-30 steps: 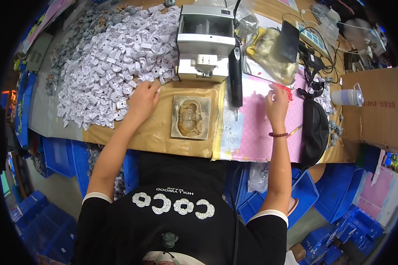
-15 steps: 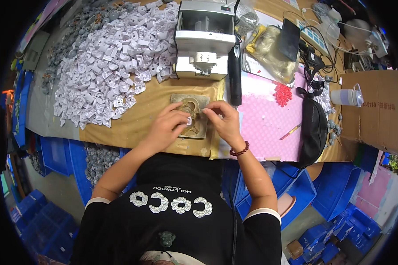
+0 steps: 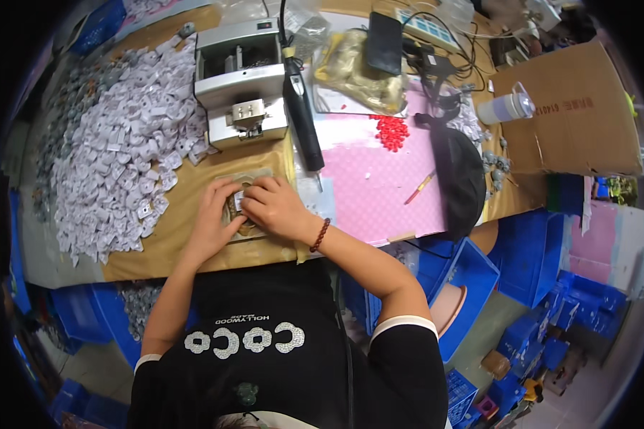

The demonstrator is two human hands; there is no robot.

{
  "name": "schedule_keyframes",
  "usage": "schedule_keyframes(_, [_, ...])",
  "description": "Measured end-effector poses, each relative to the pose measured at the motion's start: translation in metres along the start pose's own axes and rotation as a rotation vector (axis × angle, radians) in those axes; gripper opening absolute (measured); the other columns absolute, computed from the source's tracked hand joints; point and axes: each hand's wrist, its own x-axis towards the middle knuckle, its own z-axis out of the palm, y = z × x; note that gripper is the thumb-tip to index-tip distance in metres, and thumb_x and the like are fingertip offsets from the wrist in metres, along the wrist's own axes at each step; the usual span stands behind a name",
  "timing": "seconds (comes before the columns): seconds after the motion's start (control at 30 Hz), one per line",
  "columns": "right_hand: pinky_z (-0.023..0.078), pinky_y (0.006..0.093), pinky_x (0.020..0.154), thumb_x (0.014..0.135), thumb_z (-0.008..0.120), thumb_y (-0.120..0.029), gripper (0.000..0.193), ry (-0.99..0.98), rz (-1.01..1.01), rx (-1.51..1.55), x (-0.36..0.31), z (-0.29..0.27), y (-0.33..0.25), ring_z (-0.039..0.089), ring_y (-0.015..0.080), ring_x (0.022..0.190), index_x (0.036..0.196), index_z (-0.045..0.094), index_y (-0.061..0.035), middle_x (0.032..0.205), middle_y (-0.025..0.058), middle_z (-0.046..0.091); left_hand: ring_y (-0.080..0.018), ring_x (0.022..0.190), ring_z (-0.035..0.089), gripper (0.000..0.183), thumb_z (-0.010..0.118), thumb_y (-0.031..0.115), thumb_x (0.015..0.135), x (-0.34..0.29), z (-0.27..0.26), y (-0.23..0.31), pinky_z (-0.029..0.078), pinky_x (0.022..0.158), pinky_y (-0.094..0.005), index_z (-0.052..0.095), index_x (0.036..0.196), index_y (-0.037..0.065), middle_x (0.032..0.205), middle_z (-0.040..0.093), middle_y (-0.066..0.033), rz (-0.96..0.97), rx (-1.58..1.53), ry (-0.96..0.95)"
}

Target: Assembling small plastic components on a factory workbench using a handheld power tool.

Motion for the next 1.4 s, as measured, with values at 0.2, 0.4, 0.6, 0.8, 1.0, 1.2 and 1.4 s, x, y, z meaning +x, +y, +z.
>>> schedule_keyframes(0.2, [0.045, 0.0398, 0.081, 0.078, 0.074, -0.016, 0.021, -0.026, 0.112, -0.022, -0.002, -0.003, -0.013, 0.059, 0.0243, 0.102, 0.097, 0.067, -0.0113, 0.105, 0.0018, 0.065, -0.0321, 0.115, 0.058, 0.038, 0.072, 0.007, 0.083, 0.01, -0.041, -0.007, 0.048, 0.097, -0.0382, 0.062, 0.12, 0.004, 0.126, 0.058, -0.0145, -0.013, -0.146, -0.038])
schedule_keyframes(0.4, [0.045, 0.0405, 0.081, 0.077, 0.078, -0.01, 0.028, -0.001, 0.252, 0.091, -0.003, 0.006, -0.013, 0.06, 0.0273, 0.098, 0.102, 0.066, -0.0104, 0.101, 0.0045, 0.067, -0.0227, 0.098, 0.066, 0.023, 0.067, 0.008, 0.089, 0.073, -0.123, -0.029, 0.053, 0.086, -0.0331, 0.067, 0.111, 0.003, 0.107, 0.068, -0.011, -0.018, 0.019, 0.23])
schedule_keyframes(0.6, [0.05, 0.035, 0.084, 0.084, 0.073, -0.002, 0.033, 0.129, 0.52, 0.478, 0.004, -0.02, -0.012, 0.062, 0.0263, 0.095, 0.115, 0.063, -0.001, 0.111, 0.0154, 0.064, -0.0284, 0.095, 0.068, 0.02, 0.066, 0.011, 0.089, 0.192, -0.173, -0.084, 0.054, 0.084, -0.036, 0.07, 0.106, 0.002, 0.103, 0.07, -0.0137, 0.053, 0.221, 0.395])
schedule_keyframes(0.8, [0.051, 0.0302, 0.079, 0.09, 0.065, 0.002, 0.012, 0.2, 0.702, 0.524, -0.012, -0.043, 0.001, 0.064, 0.0202, 0.087, 0.101, 0.067, 0.0027, 0.097, 0.0121, 0.068, -0.0361, 0.098, 0.065, 0.025, 0.066, 0.017, 0.085, 0.304, -0.181, -0.144, 0.052, 0.087, -0.0453, 0.07, 0.106, 0.004, 0.104, 0.069, -0.0163, 0.009, 0.522, 0.489])
schedule_keyframes(1.0, [0.051, 0.0296, 0.075, 0.089, 0.066, 0.003, 0.009, 0.226, 0.78, 0.576, -0.015, -0.044, 0.016, 0.065, 0.0197, 0.083, 0.098, 0.068, 0.0023, 0.094, 0.0118, 0.069, -0.0397, 0.101, 0.062, 0.033, 0.065, 0.022, 0.084, 0.355, -0.161, -0.181, 0.049, 0.089, -0.0488, 0.069, 0.113, 0.008, 0.107, 0.067, -0.0181, -0.1, 0.622, 0.456])
schedule_keyframes(1.2, [0.051, 0.0289, 0.073, 0.09, 0.067, 0.001, 0.008, 0.213, 0.777, 0.587, -0.003, -0.045, 0.02, 0.065, 0.0187, 0.081, 0.098, 0.069, 0.0008, 0.093, 0.0109, 0.069, -0.0259, 0.093, 0.068, 0.026, 0.064, 0.021, 0.091, 0.342, -0.186, -0.172, 0.052, 0.079, -0.0345, 0.07, 0.111, 0.007, 0.096, 0.073, -0.0114, -0.165, 0.123, 0.381])
schedule_keyframes(1.4, [0.051, 0.029, 0.072, 0.089, 0.067, 0.002, 0.008, 0.249, 0.63, 0.566, 0.028, -0.063, 0.015, 0.065, 0.02, 0.079, 0.097, 0.069, 0.0016, 0.091, 0.0118, 0.068, -0.014, 0.103, 0.064, 0.033, 0.057, 0.023, 0.101, 0.239, -0.22, -0.029, 0.05, 0.088, -0.0295, 0.062, 0.126, 0.001, 0.112, 0.068, -0.0042, -0.28, -0.647, 0.283])
